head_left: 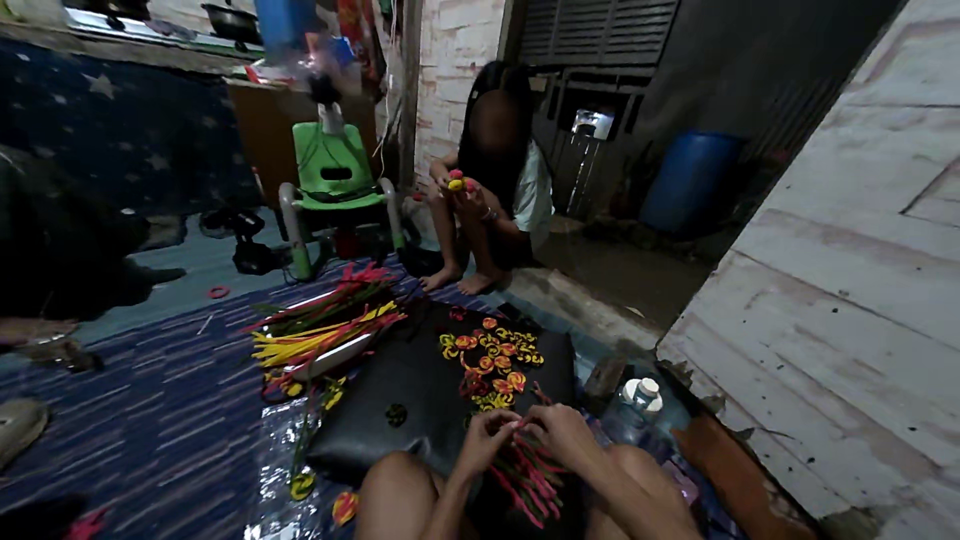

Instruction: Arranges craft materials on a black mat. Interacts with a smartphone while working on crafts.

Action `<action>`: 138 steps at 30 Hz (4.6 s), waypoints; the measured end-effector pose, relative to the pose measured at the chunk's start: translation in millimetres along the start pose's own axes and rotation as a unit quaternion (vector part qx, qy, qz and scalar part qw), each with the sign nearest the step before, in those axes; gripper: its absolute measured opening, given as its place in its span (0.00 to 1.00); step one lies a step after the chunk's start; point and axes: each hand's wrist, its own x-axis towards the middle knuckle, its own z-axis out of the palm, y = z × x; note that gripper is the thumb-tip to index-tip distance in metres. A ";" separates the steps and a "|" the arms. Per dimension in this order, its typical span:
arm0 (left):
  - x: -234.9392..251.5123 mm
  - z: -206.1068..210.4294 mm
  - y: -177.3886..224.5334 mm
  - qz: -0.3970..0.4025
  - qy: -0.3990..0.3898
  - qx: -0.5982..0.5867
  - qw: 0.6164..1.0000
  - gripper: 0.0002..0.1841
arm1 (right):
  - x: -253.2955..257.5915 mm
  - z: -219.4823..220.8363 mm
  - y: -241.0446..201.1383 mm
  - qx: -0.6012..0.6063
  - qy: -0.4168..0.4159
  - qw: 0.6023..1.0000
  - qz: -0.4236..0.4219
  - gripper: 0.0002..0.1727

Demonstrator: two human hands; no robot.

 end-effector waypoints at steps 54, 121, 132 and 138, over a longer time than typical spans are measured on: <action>2.1 -10.0 -12.8 -0.131 -0.031 -0.087 0.987 0.07 | 25.5 82.4 51.5 0.581 0.098 0.803 -0.091 0.08; 4.8 3.7 -6.4 0.076 0.143 0.157 0.974 0.06 | 21.9 84.4 36.5 0.469 0.300 0.830 -0.021 0.10; 5.8 -27.1 0.4 -0.060 0.033 0.088 0.994 0.05 | 30.0 77.3 67.6 0.346 0.140 0.914 -0.162 0.12; 6.5 -31.6 -6.0 0.110 0.027 0.286 0.952 0.11 | 20.7 66.2 35.1 0.286 0.211 0.935 0.003 0.15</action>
